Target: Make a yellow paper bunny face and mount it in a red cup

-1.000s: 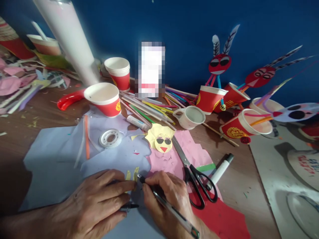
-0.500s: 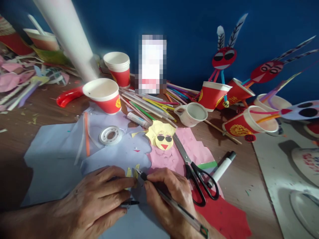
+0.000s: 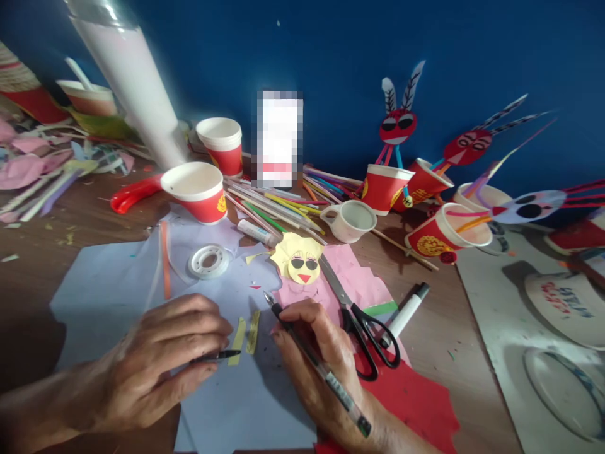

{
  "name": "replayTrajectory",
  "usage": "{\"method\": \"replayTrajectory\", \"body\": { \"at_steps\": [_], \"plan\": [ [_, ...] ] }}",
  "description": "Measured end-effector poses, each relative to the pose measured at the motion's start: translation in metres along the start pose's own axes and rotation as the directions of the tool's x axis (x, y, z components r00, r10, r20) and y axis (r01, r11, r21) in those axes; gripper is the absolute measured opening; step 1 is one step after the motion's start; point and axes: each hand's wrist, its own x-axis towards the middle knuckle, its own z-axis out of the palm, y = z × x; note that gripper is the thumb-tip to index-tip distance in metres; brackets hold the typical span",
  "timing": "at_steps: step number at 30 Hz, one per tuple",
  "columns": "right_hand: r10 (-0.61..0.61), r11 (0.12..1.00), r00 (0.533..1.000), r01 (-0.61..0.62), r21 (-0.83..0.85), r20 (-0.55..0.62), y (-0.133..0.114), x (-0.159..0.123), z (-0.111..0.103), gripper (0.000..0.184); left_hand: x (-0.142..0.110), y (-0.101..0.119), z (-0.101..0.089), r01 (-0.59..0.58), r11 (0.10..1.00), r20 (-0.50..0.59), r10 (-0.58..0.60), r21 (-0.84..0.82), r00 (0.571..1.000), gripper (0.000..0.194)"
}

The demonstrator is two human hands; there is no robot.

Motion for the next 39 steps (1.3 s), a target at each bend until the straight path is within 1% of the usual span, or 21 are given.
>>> {"method": "replayTrajectory", "body": {
  "at_steps": [3,4,6,9,12,14,18,20,22,24,26,28,32,35,39],
  "plan": [
    [-0.068,0.997,0.998,0.067,-0.034,-0.018,0.0,0.0,-0.001,0.015,-0.001,-0.005,-0.004,0.011,1.0,-0.052,-0.01,0.016,0.999,0.017],
    [-0.091,0.995,0.996,0.09,-0.048,-0.014,0.0,0.0,-0.001,0.014,-0.002,-0.006,-0.004,0.045,0.999,-0.065,-0.043,0.02,0.997,0.017],
    [-0.119,0.99,0.993,0.119,-0.079,0.009,-0.002,0.0,-0.004,0.012,-0.004,-0.006,-0.004,0.15,0.988,-0.068,-0.149,0.016,0.987,0.016],
    [-0.114,0.986,0.993,0.117,-0.122,0.035,-0.005,-0.002,-0.006,0.01,-0.007,-0.004,-0.006,0.274,0.961,-0.066,-0.275,-0.017,0.959,0.016],
    [-0.091,0.989,0.995,0.095,-0.114,0.038,-0.005,-0.003,-0.007,0.008,-0.007,-0.002,-0.011,0.317,0.947,-0.029,-0.318,-0.045,0.948,0.016],
    [-0.078,0.992,0.996,0.082,-0.096,0.047,-0.005,-0.004,-0.006,0.007,-0.006,-0.001,-0.015,0.302,0.952,-0.007,-0.303,-0.051,0.953,0.018],
    [-0.084,0.99,0.995,0.088,-0.109,0.045,-0.006,-0.003,-0.006,0.007,-0.006,0.003,-0.018,0.196,0.974,0.04,-0.192,-0.113,0.981,0.022],
    [-0.095,0.988,0.995,0.098,-0.122,0.034,-0.007,-0.002,-0.006,0.007,-0.007,0.006,-0.017,0.166,0.977,0.037,-0.163,-0.134,0.986,0.019],
    [-0.111,0.983,0.994,0.113,-0.147,0.02,-0.009,-0.001,-0.007,0.006,-0.007,0.007,-0.013,0.158,0.983,0.004,-0.158,-0.095,0.987,0.012],
    [-0.115,0.976,0.993,0.117,-0.184,0.023,-0.011,0.0,-0.008,0.001,-0.006,0.006,-0.009,0.118,0.993,0.0,-0.118,-0.024,0.993,0.01],
    [-0.093,0.974,0.995,0.101,-0.201,0.045,-0.013,0.001,-0.008,0.008,-0.004,0.005,-0.005,0.052,0.998,0.036,-0.054,0.044,0.998,0.012],
    [-0.076,0.978,0.995,0.089,-0.191,0.07,-0.015,0.002,-0.007,0.013,-0.003,0.004,-0.003,0.006,0.995,0.088,-0.015,0.101,0.996,0.017],
    [-0.064,0.979,0.995,0.078,-0.188,0.079,-0.017,0.004,-0.005,0.016,-0.004,0.005,0.002,-0.017,0.983,0.157,-0.012,0.182,0.988,0.023],
    [-0.059,0.979,0.995,0.074,-0.193,0.081,-0.017,0.006,-0.004,0.016,-0.007,0.005,0.007,0.008,0.977,0.169,-0.045,0.212,0.985,0.029],
    [-0.054,0.979,0.994,0.071,-0.19,0.097,-0.017,0.008,-0.004,0.015,-0.01,0.005,0.012,0.041,0.977,0.189,-0.082,0.209,0.979,0.028]
  ]
}}
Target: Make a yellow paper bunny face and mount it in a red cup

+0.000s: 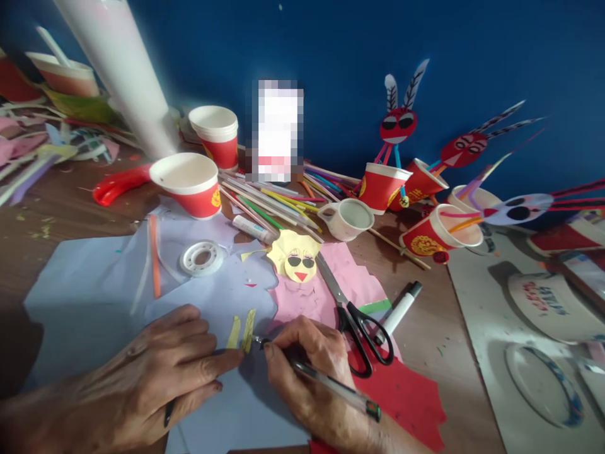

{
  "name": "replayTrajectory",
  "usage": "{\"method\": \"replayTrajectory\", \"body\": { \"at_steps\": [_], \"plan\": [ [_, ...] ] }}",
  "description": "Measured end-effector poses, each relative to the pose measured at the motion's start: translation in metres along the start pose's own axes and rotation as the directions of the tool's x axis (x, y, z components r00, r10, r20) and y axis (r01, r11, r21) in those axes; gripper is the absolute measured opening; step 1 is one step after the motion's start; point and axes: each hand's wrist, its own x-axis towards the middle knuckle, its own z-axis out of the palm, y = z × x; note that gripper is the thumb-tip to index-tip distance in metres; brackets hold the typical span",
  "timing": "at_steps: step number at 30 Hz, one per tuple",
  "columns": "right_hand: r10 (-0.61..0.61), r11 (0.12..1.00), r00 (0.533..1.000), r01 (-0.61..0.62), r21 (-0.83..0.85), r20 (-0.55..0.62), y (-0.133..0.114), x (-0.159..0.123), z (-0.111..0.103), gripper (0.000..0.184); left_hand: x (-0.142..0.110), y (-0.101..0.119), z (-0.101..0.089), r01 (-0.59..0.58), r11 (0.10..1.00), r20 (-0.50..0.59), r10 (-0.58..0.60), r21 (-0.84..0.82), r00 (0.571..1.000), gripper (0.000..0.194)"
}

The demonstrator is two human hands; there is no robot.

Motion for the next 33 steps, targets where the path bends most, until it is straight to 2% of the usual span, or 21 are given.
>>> {"method": "replayTrajectory", "body": {
  "at_steps": [7,19,27,33],
  "plan": [
    [-0.005,1.0,1.0,0.005,-0.019,0.024,0.0022,0.0003,-0.0007,0.014,0.0019,0.0017,0.0,0.002,1.0,0.005,-0.002,-0.012,1.0,0.024],
    [-0.038,0.999,0.999,0.037,0.024,0.038,0.005,0.0005,0.0017,0.011,0.0036,0.0029,-0.0004,0.026,0.998,-0.052,-0.028,-0.05,0.998,0.015],
    [-0.004,1.0,0.999,0.003,0.013,0.041,0.0077,-0.0034,0.003,0.012,0.0032,0.0037,-0.0003,0.032,0.999,-0.069,-0.035,-0.038,0.997,0.016],
    [-0.016,1.0,1.0,0.016,-0.015,0.015,0.0085,-0.0044,0.0041,0.012,0.0028,0.0035,0.0011,0.034,0.997,-0.033,-0.036,-0.075,0.999,0.01]
  ]
}}
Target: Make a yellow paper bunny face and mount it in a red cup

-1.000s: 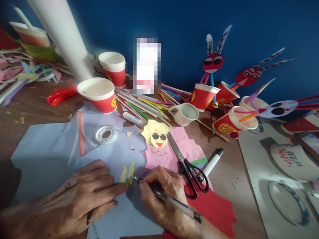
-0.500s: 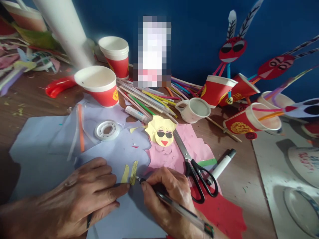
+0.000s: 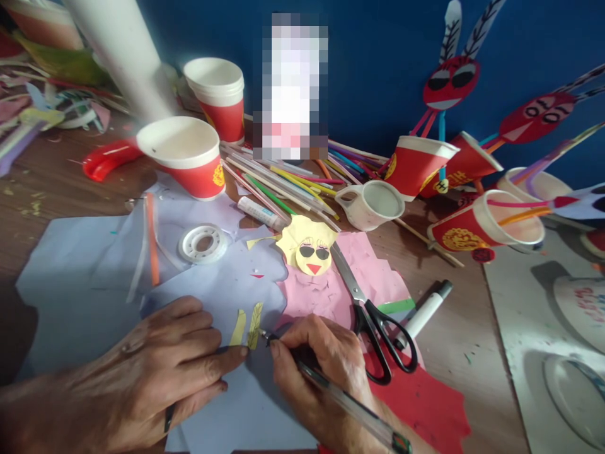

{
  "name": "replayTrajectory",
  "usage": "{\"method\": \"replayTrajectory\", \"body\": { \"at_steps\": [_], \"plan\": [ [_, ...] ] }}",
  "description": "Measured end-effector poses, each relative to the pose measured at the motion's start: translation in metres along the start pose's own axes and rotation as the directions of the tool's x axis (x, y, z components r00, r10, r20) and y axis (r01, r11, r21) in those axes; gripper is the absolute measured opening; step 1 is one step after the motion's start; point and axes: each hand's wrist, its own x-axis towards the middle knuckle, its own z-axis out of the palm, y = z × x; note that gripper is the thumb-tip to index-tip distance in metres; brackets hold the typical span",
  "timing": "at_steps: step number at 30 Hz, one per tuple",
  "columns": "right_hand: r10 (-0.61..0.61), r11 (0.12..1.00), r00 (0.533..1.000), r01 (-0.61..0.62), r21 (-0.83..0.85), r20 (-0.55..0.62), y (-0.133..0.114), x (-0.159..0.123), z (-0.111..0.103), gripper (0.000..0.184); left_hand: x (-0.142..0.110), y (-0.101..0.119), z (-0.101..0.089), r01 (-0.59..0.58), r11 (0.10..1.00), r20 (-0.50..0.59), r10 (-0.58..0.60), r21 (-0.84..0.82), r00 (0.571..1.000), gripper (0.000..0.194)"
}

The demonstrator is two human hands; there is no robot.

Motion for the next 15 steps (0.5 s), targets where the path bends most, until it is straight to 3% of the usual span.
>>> {"method": "replayTrajectory", "body": {
  "at_steps": [8,15],
  "plan": [
    [0.043,0.997,0.999,-0.044,-0.056,-0.016,-0.0045,0.0036,-0.0013,0.015,0.002,-0.0006,-0.0023,-0.02,1.0,-0.035,0.021,0.021,0.999,0.011],
    [0.053,0.999,0.998,-0.054,-0.009,-0.032,-0.0022,0.0008,-0.0001,0.016,0.0011,-0.0009,-0.0011,-0.031,0.999,0.014,0.031,0.019,0.999,0.01]
  ]
}}
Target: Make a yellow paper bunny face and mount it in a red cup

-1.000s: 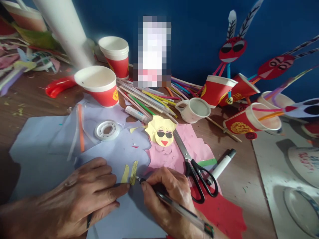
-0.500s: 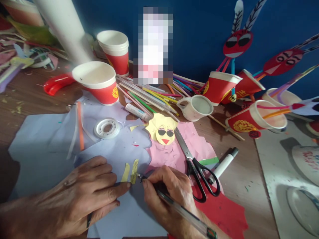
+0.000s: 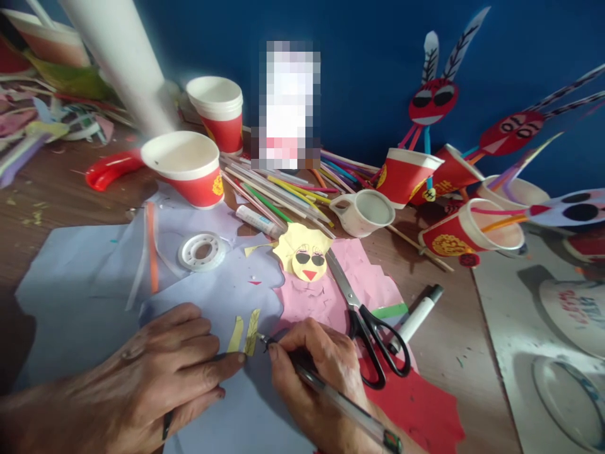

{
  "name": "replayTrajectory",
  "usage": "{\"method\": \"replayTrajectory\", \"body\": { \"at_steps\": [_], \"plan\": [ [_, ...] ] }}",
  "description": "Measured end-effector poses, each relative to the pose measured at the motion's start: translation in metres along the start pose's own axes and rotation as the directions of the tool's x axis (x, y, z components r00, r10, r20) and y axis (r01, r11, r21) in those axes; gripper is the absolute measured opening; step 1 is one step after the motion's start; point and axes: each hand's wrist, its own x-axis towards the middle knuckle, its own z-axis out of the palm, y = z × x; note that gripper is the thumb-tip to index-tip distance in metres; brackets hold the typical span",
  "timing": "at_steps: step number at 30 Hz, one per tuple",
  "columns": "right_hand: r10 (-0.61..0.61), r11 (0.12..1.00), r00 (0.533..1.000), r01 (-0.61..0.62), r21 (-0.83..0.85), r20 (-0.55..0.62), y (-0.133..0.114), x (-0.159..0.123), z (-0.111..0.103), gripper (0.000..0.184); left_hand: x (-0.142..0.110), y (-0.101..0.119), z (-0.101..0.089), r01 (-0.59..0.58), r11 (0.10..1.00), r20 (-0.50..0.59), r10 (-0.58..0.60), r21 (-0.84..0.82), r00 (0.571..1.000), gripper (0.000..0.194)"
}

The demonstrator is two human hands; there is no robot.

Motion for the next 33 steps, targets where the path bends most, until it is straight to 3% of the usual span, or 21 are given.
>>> {"method": "replayTrajectory", "body": {
  "at_steps": [4,13,25,33],
  "plan": [
    [0.068,0.996,0.998,-0.067,0.053,-0.017,0.0015,0.0014,-0.0001,0.017,-0.0008,0.0015,-0.0003,0.033,0.999,-0.067,-0.033,0.001,0.997,0.013],
    [0.012,1.0,0.999,-0.013,0.027,0.033,0.002,0.0023,-0.0013,0.013,-0.0018,0.0011,-0.0001,0.039,0.999,-0.11,-0.039,-0.009,0.993,0.016],
    [-0.004,0.999,1.0,0.005,-0.035,0.011,0.0013,0.0013,0.0006,0.012,-0.0029,0.0003,0.0026,0.018,1.0,-0.083,-0.018,0.004,0.996,0.02],
    [0.017,0.999,1.0,-0.017,-0.043,-0.004,-0.0035,0.0055,0.0011,0.014,-0.0006,-0.0008,-0.0003,0.024,1.0,0.023,-0.024,-0.011,0.999,0.013]
  ]
}}
